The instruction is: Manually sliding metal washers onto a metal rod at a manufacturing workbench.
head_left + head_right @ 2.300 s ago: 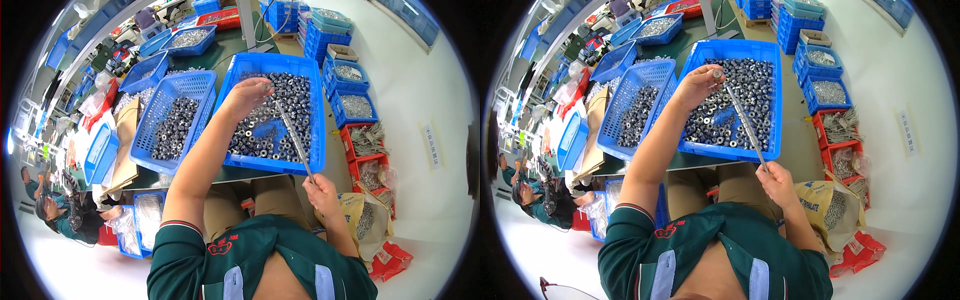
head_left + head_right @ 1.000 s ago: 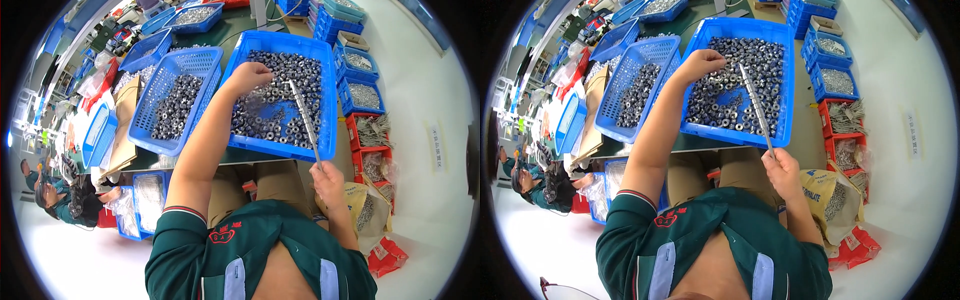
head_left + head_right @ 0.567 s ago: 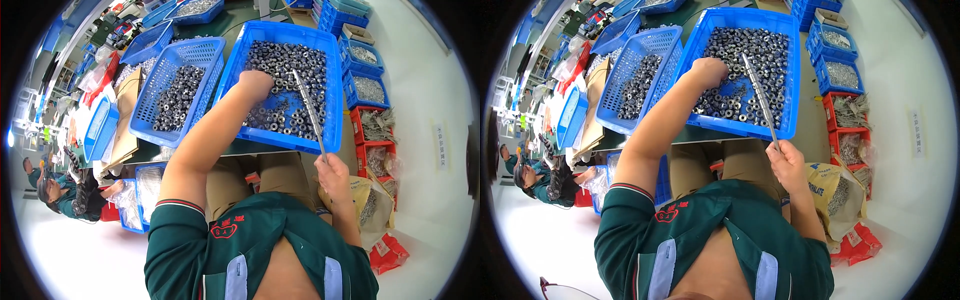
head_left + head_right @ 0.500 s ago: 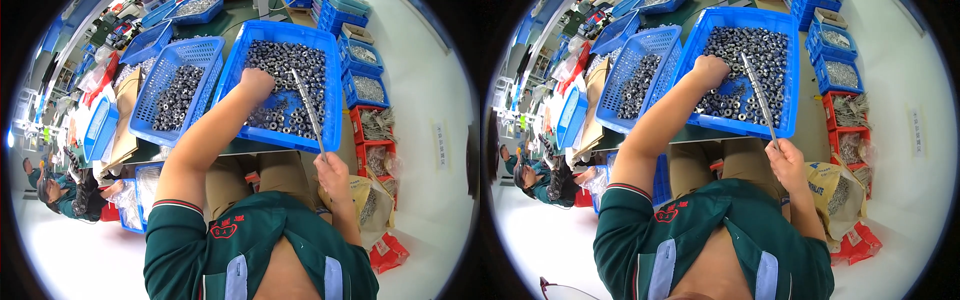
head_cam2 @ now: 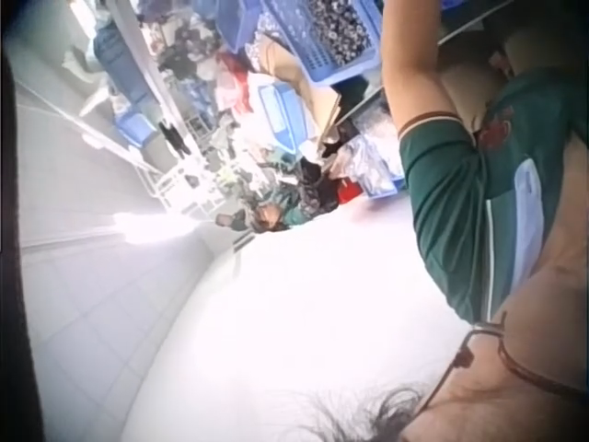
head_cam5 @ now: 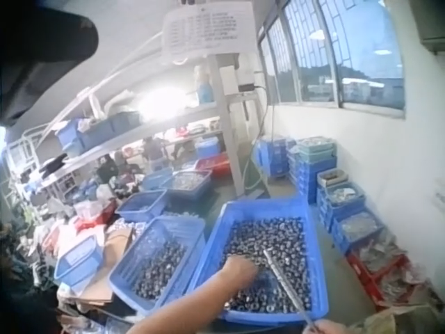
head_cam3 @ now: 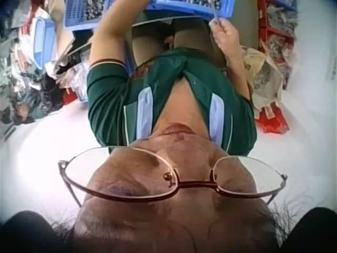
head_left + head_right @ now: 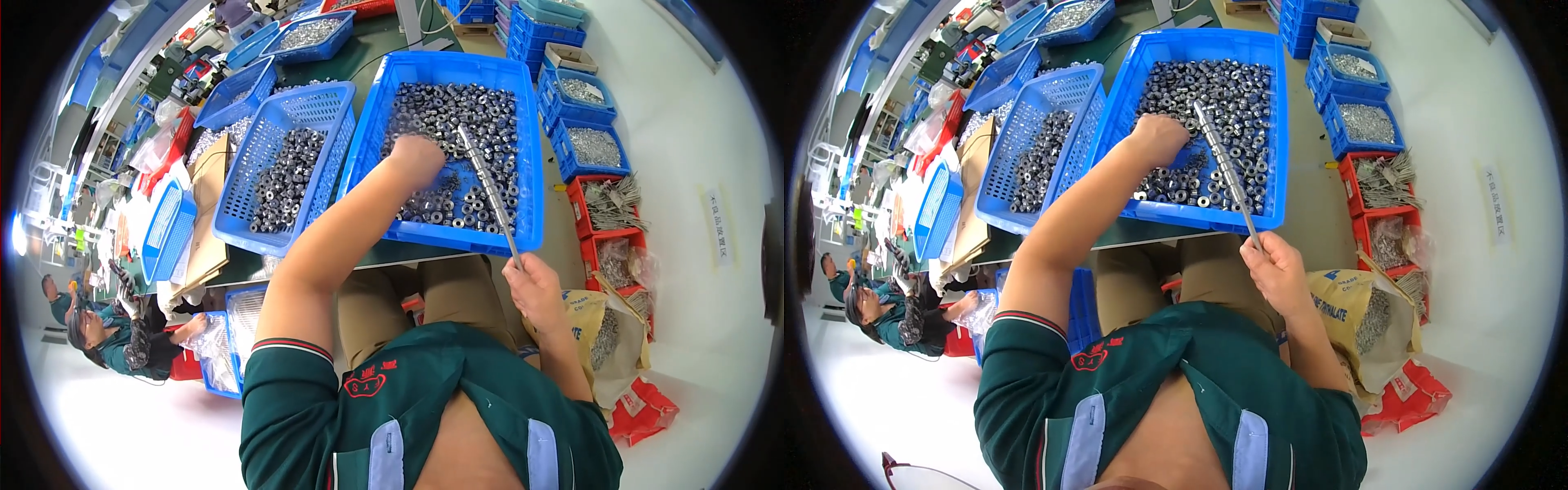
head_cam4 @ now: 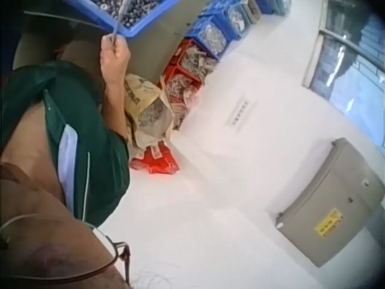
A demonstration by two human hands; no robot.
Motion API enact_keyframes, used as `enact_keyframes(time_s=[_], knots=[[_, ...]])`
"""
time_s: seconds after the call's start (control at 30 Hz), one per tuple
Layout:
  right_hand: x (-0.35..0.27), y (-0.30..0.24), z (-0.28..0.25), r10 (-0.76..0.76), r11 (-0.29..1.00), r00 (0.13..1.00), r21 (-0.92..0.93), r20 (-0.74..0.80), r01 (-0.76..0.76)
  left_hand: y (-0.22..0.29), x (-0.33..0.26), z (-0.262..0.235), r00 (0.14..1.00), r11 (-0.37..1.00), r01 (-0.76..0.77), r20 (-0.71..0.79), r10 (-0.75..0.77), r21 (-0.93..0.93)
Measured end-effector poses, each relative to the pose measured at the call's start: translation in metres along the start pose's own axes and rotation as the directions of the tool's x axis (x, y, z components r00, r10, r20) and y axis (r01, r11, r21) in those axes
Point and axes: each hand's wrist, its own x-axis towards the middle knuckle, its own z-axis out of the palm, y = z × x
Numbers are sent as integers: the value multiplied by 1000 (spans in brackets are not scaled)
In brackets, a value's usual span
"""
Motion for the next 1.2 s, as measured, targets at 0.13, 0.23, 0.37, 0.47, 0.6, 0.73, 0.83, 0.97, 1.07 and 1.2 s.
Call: enact_keyframes(time_s=[0.13, 0.23, 0.37, 0.47, 0.6, 0.73, 0.83, 0.97, 1.07, 1.2], knots=[[1, 0, 0, -11, 1000, 1000, -8, -1, 11, 3, 1, 4, 999, 999, 40, 24, -40, 2], [1, 0, 1, -20, 1000, 1000, -10, 5, 20, 1, 3, 13, 999, 999, 41, 29, -41, -17], [1, 0, 0, -21, 1000, 1000, -13, -2, 21, 1, 5, 10, 999, 998, 5, 43, -3, -55], [1, 0, 0, -3, 1000, 1000, -11, -9, 3, -1, 3, -8, 996, 968, 88, 21, -85, -236], [1, 1, 0, -14, 1000, 1000, -2, 13, 14, -27, -3, -24, 988, 258, 36, -4, -153, -965], [2, 3, -3, -15, 1000, 999, 2, 28, 15, -33, 1, -18, 993, -649, -47, 35, -113, -759], [1, 3, -2, -15, 1000, 999, 10, 32, 15, -30, 0, -19, 990, -714, -67, 40, -132, -697], [2, 3, -1, -14, 1000, 999, 13, 32, 14, -29, -1, -22, 992, -698, -58, 40, -123, -714], [2, 2, -3, -16, 1000, 999, 11, 41, 15, -23, -2, -24, 984, -662, -64, 61, -165, -747], [3, 1, -1, -11, 1000, 999, 17, 39, 11, -21, -1, -24, 986, -622, -79, 33, -166, -779]])
